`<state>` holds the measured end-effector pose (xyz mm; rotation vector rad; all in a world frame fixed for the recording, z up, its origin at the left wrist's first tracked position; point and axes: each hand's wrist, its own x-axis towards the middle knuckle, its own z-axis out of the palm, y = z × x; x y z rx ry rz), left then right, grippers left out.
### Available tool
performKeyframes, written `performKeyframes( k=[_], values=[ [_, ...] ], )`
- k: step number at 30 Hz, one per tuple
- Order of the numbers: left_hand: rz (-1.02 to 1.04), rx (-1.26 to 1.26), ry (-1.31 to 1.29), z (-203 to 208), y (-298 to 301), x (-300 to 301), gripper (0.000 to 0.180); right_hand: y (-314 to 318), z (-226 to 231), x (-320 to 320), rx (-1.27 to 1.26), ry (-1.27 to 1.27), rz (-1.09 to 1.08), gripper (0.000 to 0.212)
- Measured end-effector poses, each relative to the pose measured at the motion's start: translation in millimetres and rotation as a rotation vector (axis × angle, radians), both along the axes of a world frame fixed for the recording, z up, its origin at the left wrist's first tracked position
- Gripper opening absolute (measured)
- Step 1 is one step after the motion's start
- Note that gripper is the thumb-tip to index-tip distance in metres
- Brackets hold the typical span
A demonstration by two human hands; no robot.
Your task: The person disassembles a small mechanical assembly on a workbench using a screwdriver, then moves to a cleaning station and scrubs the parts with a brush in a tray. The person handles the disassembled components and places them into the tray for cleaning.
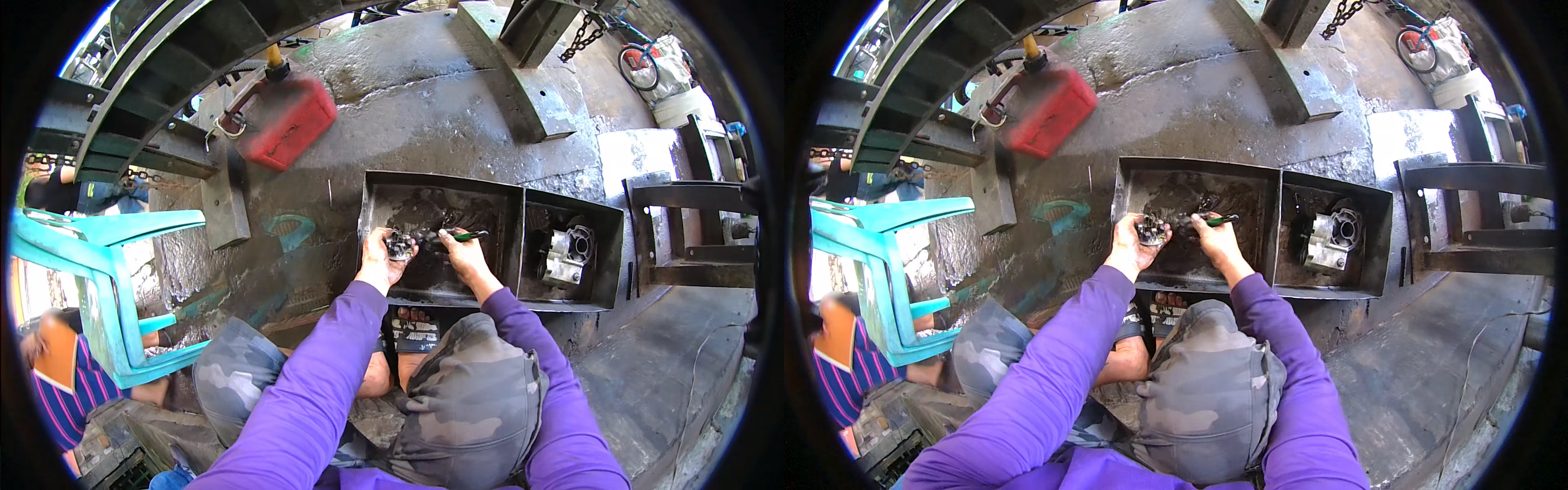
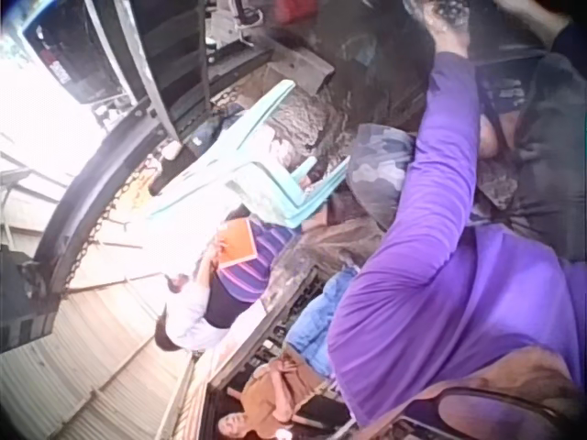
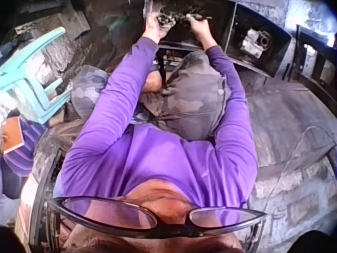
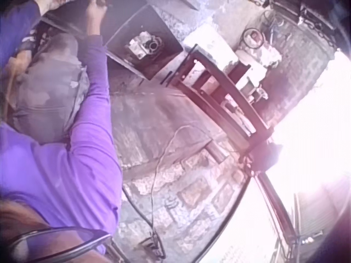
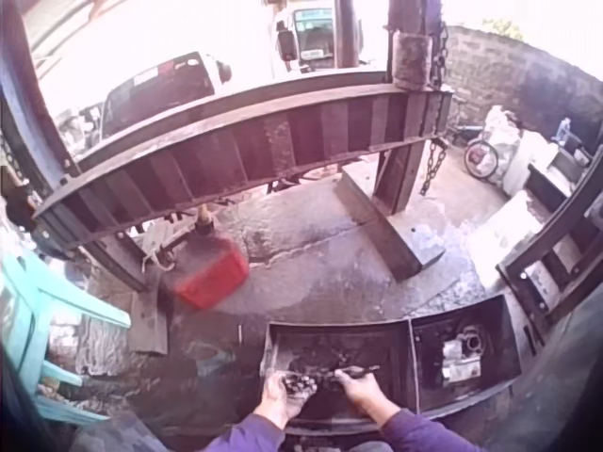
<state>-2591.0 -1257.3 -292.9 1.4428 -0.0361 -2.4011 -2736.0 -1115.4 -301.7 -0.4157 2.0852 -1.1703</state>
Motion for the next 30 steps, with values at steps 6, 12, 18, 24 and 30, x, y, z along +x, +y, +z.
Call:
performKeyframes(
  k=[6,12,18,24,30],
  values=[
    [0.044,-0.031,-0.096,8,13,-17,0.038,-8,66,20,-0.320,0.056,0.244,0.019],
    [-0.009,-0.063,-0.071,43,8,-29,0.035,-13,101,-1,-0.336,0.216,0.534,0.023],
    [-0.168,-0.244,0.079,109,-5,-37,0.026,-23,186,-33,-0.325,0.110,0.530,0.027],
    [-0.377,-0.286,0.259,204,-28,-32,0.036,-28,288,-54,-0.494,0.375,0.621,0.031],
    [-0.431,-0.288,0.294,265,-33,-31,0.037,-20,346,-39,-0.441,0.409,0.473,0.020]
  ],
)
